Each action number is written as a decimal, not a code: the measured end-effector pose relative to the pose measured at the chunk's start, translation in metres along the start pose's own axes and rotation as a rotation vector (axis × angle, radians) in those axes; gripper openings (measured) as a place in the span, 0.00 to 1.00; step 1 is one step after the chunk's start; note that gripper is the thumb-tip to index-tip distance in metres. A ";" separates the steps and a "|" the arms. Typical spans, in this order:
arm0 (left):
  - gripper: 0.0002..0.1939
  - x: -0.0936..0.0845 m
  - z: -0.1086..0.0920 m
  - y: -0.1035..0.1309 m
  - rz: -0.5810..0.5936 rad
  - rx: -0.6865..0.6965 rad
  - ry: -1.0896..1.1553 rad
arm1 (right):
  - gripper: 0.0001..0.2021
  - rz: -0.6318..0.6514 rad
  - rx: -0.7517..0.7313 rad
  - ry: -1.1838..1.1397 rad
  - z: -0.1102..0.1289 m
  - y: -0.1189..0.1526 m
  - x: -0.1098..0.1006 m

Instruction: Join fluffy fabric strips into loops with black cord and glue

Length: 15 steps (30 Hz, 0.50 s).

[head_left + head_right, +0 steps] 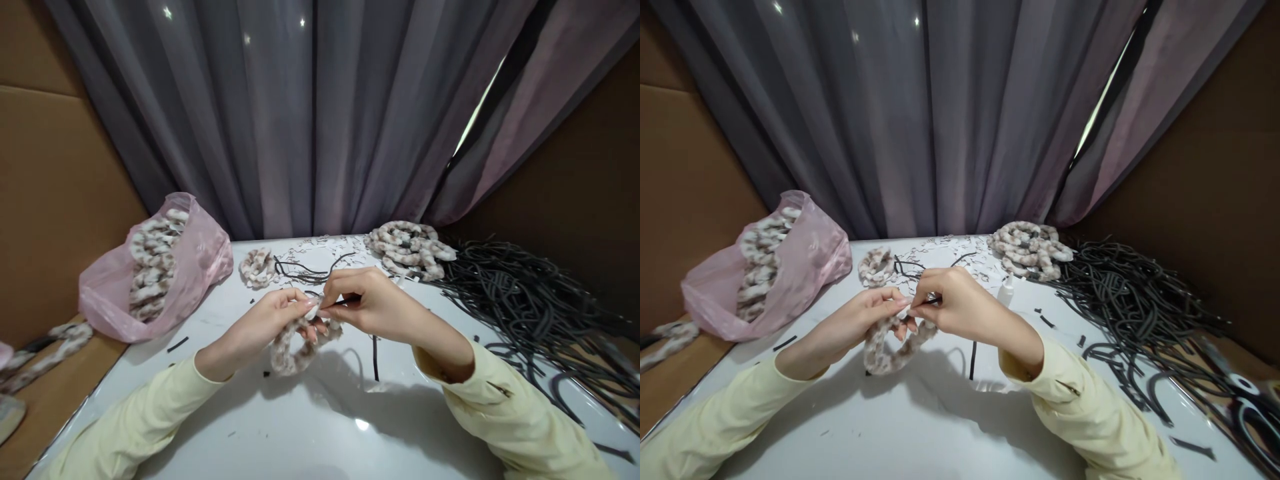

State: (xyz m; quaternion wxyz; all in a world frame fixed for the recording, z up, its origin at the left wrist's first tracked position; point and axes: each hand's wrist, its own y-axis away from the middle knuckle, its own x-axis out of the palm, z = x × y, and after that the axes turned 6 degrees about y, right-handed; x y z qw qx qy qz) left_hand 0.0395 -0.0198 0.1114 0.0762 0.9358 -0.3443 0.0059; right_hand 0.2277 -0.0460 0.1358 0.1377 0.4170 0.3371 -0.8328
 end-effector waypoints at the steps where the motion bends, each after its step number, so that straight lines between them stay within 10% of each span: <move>1: 0.13 0.000 0.000 0.000 -0.002 -0.007 0.006 | 0.04 -0.006 -0.001 0.001 0.000 0.000 0.000; 15: 0.15 -0.002 0.006 -0.002 0.008 -0.025 0.139 | 0.04 -0.032 0.034 -0.013 0.002 -0.002 0.004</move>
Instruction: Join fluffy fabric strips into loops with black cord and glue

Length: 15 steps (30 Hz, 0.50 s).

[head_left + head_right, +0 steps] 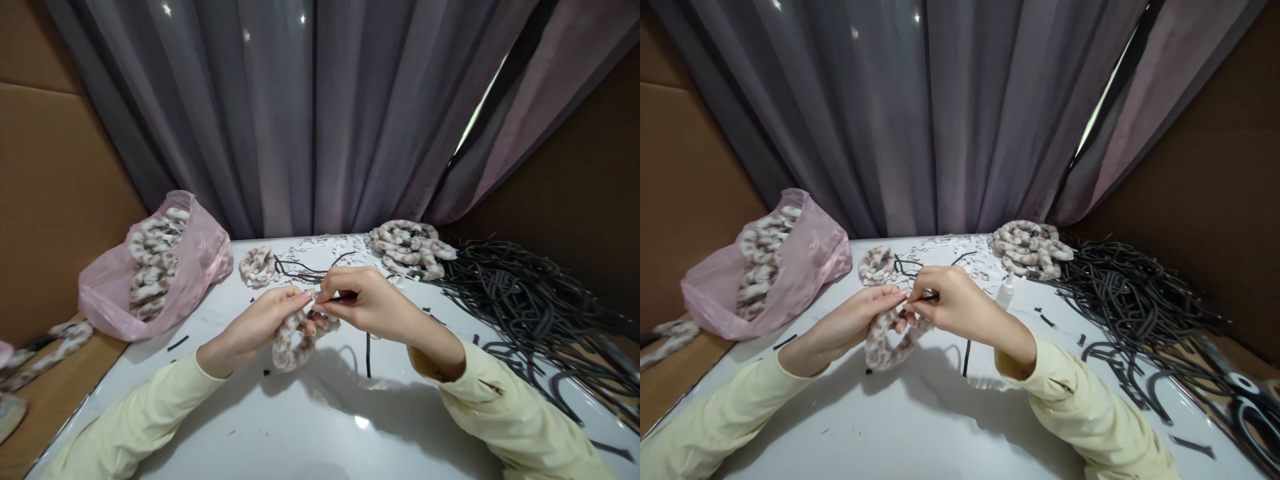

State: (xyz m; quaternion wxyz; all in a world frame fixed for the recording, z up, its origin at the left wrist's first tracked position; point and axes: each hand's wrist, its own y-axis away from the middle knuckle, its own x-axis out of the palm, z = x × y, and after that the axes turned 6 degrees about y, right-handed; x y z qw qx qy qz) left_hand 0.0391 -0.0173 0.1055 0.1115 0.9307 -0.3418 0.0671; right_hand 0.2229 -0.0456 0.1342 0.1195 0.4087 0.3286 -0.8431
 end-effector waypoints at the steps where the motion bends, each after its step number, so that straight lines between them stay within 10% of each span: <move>1: 0.16 0.000 0.000 0.000 0.009 0.014 0.011 | 0.05 -0.002 0.002 -0.006 0.000 0.000 0.000; 15: 0.15 0.008 -0.002 0.005 -0.090 0.115 -0.246 | 0.04 -0.010 0.014 -0.006 -0.002 0.000 -0.001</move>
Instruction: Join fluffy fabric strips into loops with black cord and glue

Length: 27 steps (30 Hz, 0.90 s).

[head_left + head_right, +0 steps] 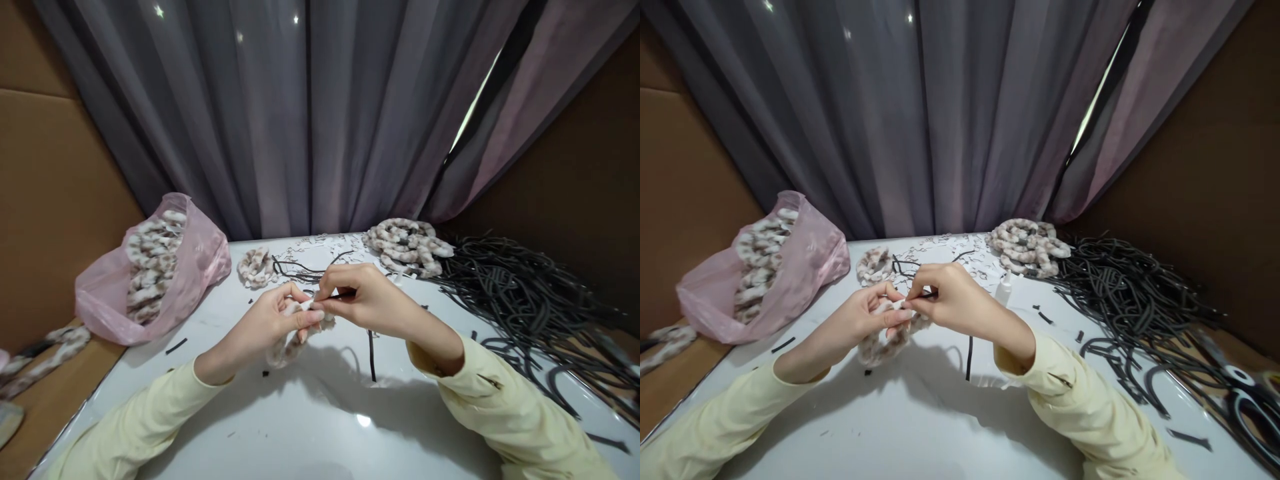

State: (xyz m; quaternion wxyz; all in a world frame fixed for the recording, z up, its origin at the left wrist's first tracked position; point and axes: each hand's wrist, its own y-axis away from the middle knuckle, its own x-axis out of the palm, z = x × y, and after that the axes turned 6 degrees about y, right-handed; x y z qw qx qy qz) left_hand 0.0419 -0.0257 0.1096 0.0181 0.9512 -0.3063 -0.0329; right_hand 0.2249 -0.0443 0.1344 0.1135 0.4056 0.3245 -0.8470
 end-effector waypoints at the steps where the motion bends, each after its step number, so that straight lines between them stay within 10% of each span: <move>1: 0.15 0.000 0.000 0.000 -0.004 0.004 -0.011 | 0.04 -0.001 -0.002 -0.001 0.000 0.000 0.000; 10: 0.13 0.002 0.000 0.003 -0.037 -0.031 -0.074 | 0.04 0.072 -0.010 0.015 0.002 0.001 -0.007; 27: 0.06 -0.001 0.015 0.005 -0.032 0.435 -0.549 | 0.15 0.009 -0.309 0.518 0.003 0.010 -0.016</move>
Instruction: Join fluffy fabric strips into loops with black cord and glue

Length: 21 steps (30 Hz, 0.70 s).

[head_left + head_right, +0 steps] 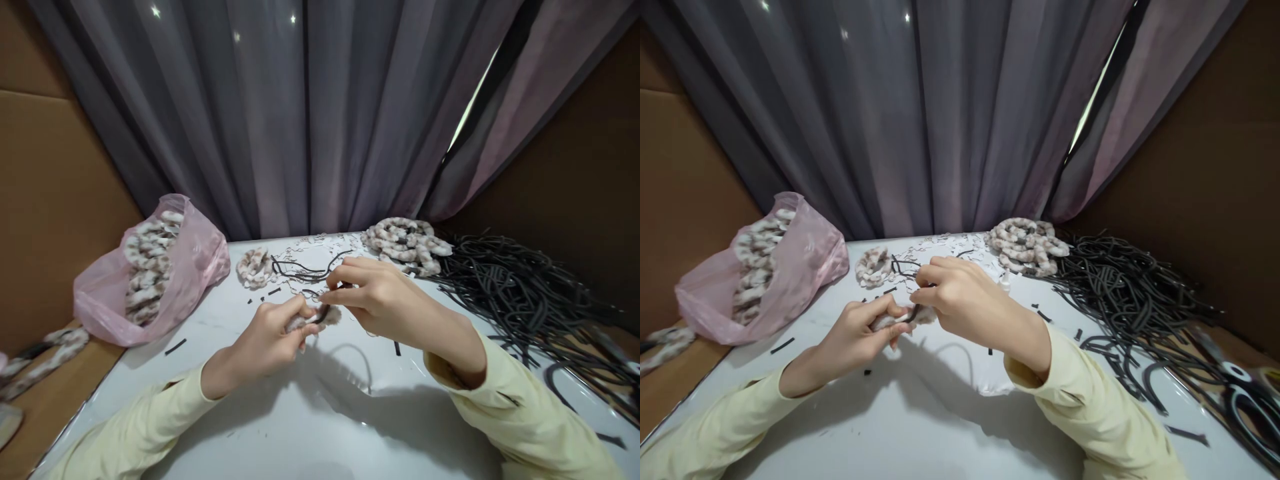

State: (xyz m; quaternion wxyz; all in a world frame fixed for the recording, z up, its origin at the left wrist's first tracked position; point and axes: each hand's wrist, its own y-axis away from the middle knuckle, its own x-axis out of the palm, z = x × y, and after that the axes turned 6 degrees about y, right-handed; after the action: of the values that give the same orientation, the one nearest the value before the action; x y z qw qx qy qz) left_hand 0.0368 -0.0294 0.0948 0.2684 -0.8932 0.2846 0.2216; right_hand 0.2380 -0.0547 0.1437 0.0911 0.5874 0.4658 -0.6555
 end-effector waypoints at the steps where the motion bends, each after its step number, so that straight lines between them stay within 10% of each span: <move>1: 0.06 0.001 0.001 0.001 0.000 0.059 -0.035 | 0.15 -0.006 -0.026 0.027 -0.001 -0.001 0.000; 8: 0.10 0.003 0.003 0.006 -0.034 0.326 -0.234 | 0.14 -0.003 -0.078 0.061 -0.005 -0.005 0.008; 21: 0.11 0.007 0.006 0.008 -0.031 0.359 -0.307 | 0.09 0.061 -0.094 -0.066 -0.005 -0.006 0.021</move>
State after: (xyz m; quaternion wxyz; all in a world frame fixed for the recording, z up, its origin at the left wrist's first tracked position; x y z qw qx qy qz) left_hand 0.0354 -0.0336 0.0841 0.4665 -0.7912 0.2615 0.2966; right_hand 0.2312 -0.0384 0.1294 0.1539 0.5742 0.4748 -0.6490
